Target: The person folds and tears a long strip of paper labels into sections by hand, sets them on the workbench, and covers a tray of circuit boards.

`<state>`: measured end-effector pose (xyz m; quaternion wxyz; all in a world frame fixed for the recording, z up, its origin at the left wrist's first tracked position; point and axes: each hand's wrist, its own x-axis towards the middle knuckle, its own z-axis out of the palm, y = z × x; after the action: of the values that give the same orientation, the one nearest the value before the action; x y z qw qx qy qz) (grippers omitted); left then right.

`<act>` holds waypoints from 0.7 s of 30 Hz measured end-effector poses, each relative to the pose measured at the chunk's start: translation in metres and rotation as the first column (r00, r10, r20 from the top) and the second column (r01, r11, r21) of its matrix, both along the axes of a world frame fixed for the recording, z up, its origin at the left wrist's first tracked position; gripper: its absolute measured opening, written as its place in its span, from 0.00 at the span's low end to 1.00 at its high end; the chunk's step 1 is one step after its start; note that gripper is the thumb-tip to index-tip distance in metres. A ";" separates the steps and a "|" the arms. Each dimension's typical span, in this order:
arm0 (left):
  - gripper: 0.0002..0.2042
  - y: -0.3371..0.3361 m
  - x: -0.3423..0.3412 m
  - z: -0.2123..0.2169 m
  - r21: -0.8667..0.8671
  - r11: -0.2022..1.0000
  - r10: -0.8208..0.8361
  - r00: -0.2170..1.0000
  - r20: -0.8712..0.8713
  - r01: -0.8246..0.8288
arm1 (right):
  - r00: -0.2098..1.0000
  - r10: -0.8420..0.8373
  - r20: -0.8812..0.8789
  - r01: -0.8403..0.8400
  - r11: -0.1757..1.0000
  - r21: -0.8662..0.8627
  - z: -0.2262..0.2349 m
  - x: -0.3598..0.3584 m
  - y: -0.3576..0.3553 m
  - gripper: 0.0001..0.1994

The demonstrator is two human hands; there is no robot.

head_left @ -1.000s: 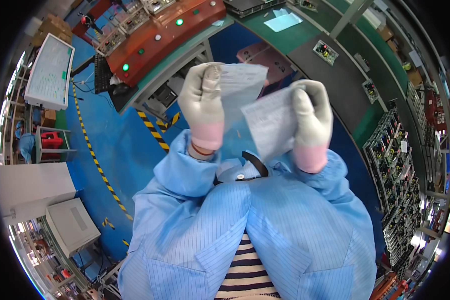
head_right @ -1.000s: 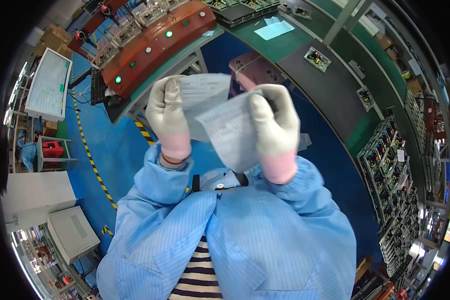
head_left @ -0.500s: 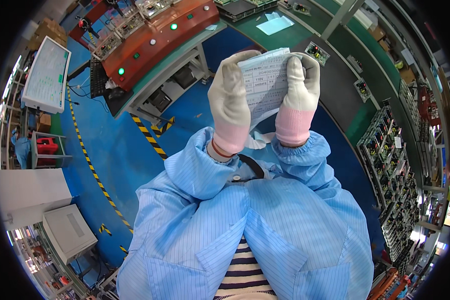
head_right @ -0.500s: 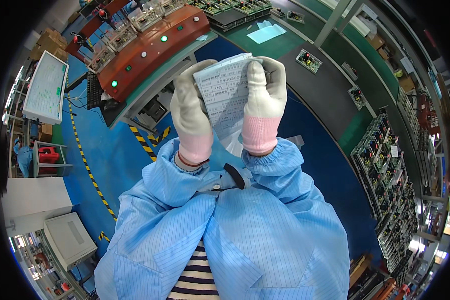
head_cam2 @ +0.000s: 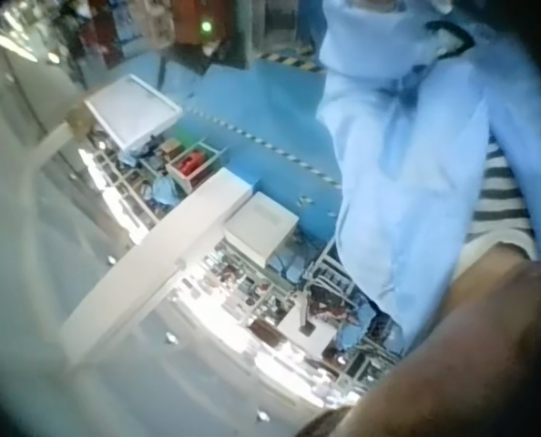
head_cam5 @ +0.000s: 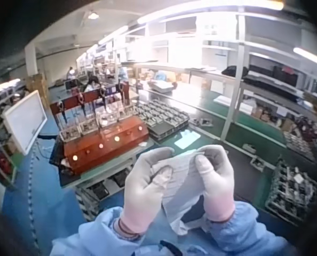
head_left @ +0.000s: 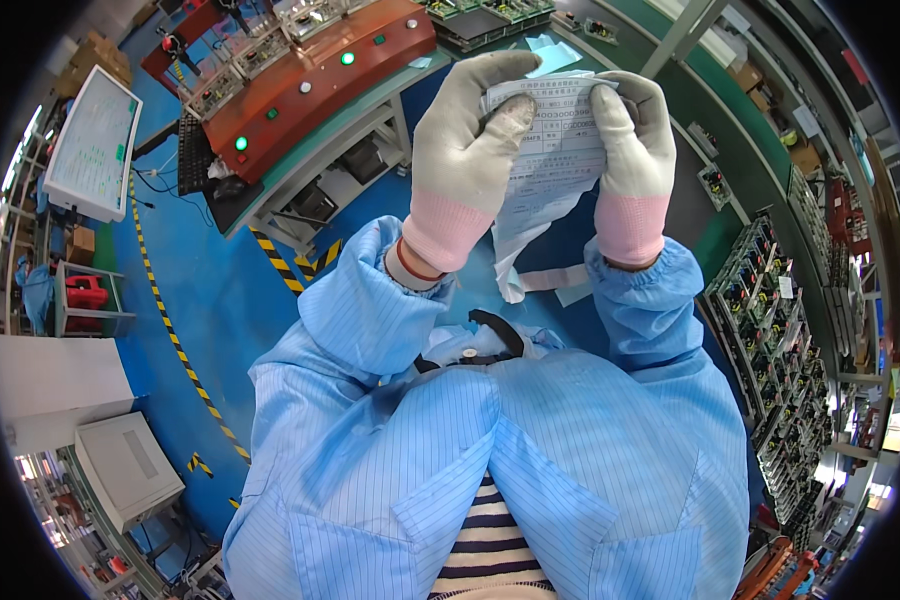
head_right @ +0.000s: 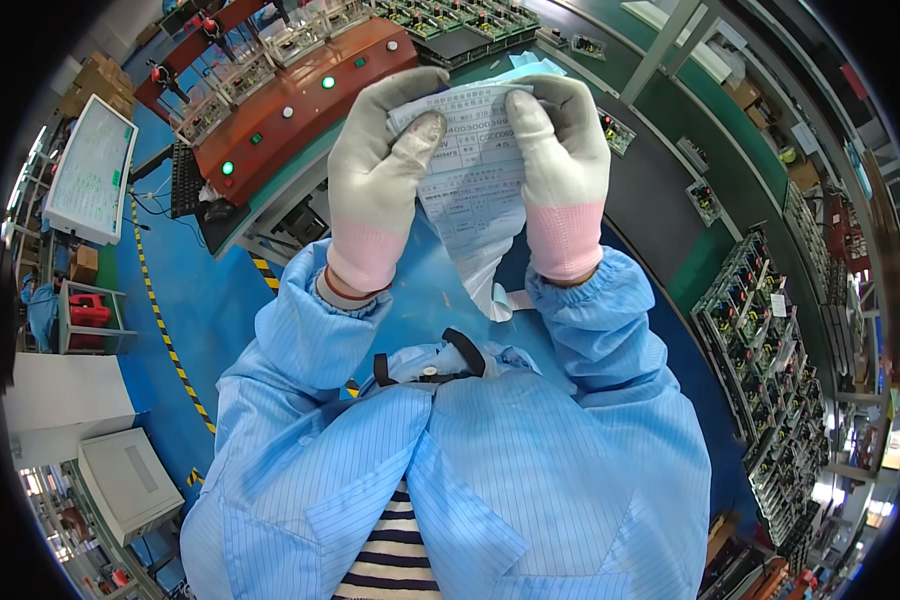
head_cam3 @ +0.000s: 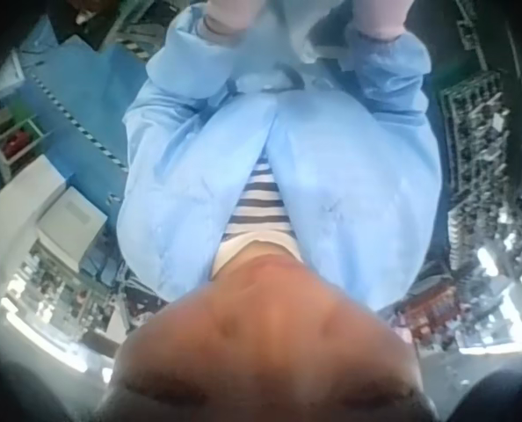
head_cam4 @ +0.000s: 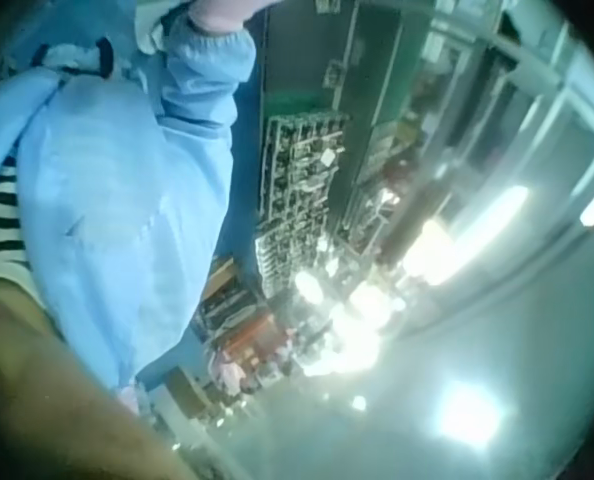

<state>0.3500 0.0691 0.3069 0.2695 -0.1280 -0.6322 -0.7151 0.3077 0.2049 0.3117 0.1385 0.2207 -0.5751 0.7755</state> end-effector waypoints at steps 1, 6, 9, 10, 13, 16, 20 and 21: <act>0.15 -0.001 0.000 0.002 -0.002 1.000 0.002 0.999 -0.035 -0.002 | 1.000 0.029 -0.004 -0.029 1.000 0.010 0.004 -0.001 0.001 0.11; 0.19 -0.005 0.001 0.008 0.019 0.999 -0.037 0.997 -0.074 0.039 | 0.994 0.103 0.049 -0.107 0.990 0.089 0.017 -0.004 0.011 0.11; 0.19 -0.006 0.001 0.010 -0.004 0.998 -0.055 0.995 -0.082 0.055 | 0.989 0.138 0.047 -0.143 0.982 0.124 0.020 -0.005 0.014 0.10; 0.19 -0.006 0.001 0.011 -0.030 0.999 -0.044 0.996 -0.077 0.042 | 0.989 0.138 0.047 -0.143 0.982 0.125 0.019 -0.008 0.015 0.10; 0.19 -0.012 -0.001 0.017 -0.076 0.997 -0.027 0.998 -0.063 0.022 | 0.991 0.133 0.026 -0.135 0.979 0.153 0.021 -0.011 0.015 0.13; 0.24 -0.019 -0.016 0.036 -0.034 0.990 -0.142 0.988 -0.062 0.140 | 0.986 0.162 0.048 -0.169 0.956 0.240 0.027 -0.016 0.020 0.20; 0.26 -0.023 -0.027 0.061 0.012 0.974 -0.217 0.953 -0.212 0.225 | 0.977 0.193 0.093 -0.212 0.924 0.318 0.042 -0.030 0.024 0.19; 0.26 -0.023 -0.025 0.069 0.011 0.970 -0.233 0.939 -0.253 0.243 | 0.993 0.113 0.018 -0.112 0.928 0.355 0.049 -0.032 0.026 0.17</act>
<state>0.3248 0.0466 0.3757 0.2614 -0.2868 -0.5577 -0.7338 0.2759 0.2305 0.3607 0.0523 0.2757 -0.6921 0.6651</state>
